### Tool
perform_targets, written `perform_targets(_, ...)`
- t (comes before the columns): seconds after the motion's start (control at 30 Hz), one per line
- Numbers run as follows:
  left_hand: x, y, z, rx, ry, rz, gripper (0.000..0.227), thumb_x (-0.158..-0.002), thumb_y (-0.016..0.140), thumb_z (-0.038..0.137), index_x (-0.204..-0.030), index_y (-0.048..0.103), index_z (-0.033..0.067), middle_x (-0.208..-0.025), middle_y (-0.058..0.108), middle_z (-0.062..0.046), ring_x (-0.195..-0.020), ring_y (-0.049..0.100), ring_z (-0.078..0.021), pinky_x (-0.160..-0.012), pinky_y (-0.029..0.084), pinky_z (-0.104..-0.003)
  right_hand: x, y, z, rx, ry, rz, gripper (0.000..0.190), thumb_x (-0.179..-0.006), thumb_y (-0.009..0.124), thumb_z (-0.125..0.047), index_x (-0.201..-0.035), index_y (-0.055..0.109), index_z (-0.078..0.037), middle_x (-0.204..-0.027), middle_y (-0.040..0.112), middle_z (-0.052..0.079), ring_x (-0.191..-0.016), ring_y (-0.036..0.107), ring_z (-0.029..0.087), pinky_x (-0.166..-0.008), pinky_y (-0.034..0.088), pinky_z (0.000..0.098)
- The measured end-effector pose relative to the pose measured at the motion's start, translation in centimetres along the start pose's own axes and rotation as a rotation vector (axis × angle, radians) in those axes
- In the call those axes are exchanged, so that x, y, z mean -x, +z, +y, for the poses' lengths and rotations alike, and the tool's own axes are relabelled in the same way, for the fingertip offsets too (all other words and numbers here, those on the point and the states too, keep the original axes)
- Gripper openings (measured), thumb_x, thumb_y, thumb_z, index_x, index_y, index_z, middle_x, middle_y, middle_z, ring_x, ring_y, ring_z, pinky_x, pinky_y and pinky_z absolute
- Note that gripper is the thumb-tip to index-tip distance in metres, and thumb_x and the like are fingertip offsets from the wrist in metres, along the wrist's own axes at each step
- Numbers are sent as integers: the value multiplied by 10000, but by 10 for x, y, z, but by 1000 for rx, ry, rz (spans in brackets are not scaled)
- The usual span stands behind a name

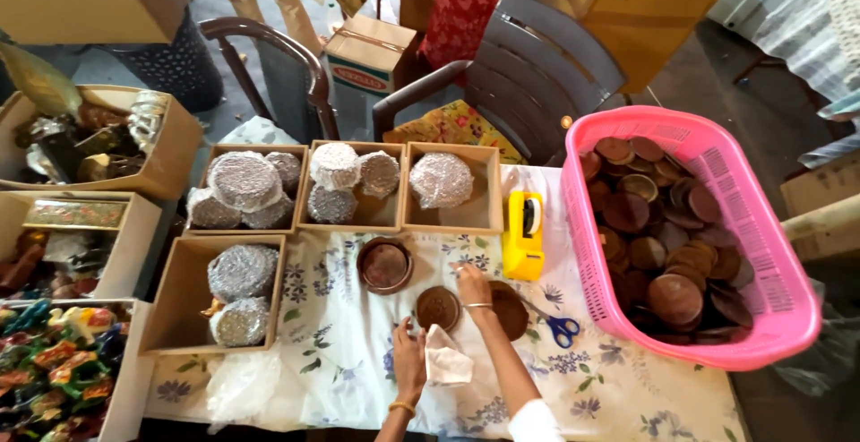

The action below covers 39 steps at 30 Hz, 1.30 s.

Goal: The recorder uses a cloth to wipe and clean small brown clay discs at a workshop table.

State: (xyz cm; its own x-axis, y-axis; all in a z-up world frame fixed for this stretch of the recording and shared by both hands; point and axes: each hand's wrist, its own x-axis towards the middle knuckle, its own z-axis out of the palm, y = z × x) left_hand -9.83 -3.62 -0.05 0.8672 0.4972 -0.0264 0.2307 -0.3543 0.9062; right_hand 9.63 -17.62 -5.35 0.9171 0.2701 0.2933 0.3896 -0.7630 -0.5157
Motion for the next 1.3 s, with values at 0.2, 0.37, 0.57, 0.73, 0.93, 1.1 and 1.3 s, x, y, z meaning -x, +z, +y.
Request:
perform_targets(0.2,35,-3,-2,-302,771,-428,530,-943,566,229,-1433,502,36,-1522,469,-189,-1453,386,-373,-1120,265,-564,22,30,7,220,-114,-34,128,-896,607,-90,-963,716,-78,-1030,705,118,-1033,667,314,-804,573,416)
perform_targets(0.37,57,33,-51,-411,844,-507,543,-980,605,280,-1482,499,102,-1575,424,-138,-1481,335,-325,-1136,170,-604,28,-22,-15,3,51,78,107,-849,660,-82,-880,763,-82,-918,730,122,-919,693,324,-765,572,424)
perform_targets(0.57,52,42,-68,-398,934,-383,513,-992,615,275,-1484,538,152,-1567,468,-93,-1462,392,-267,-1151,214,-570,124,-97,-13,-396,359,180,179,-821,746,-71,-992,794,-88,-926,803,79,-827,765,195,-734,599,307)
perform_targets(0.73,42,36,-60,-409,985,-386,516,-956,620,212,-1461,565,124,-1512,547,-87,-1359,504,-261,-1062,332,-517,259,-82,86,-58,565,521,187,-890,762,-201,-1045,796,-102,-973,787,69,-801,753,138,-687,596,298)
perform_targets(0.93,-7,44,-30,-350,885,-498,448,-884,592,83,-1328,646,100,-1345,645,-64,-1234,568,-260,-1017,394,-518,244,-107,70,-134,707,316,191,-882,756,-231,-1036,788,-123,-938,787,70,-806,770,159,-692,622,304)
perform_targets(1.1,-62,27,-10,-329,720,-213,283,-891,566,21,-1171,603,44,-1520,521,-126,-1466,417,-297,-1204,269,-531,90,-112,-31,-303,280,265,204,-881,746,-214,-1056,764,-112,-1055,787,67,-955,764,240,-839,579,336)
perform_targets(1.3,-64,23,-25,-385,679,-252,283,-867,604,54,-1149,584,46,-1574,432,-145,-1482,361,-303,-1197,237,-529,1,-67,-58,-214,446,-30,310,-800,791,-328,-1075,746,-193,-954,776,59,-853,743,268,-734,575,403)
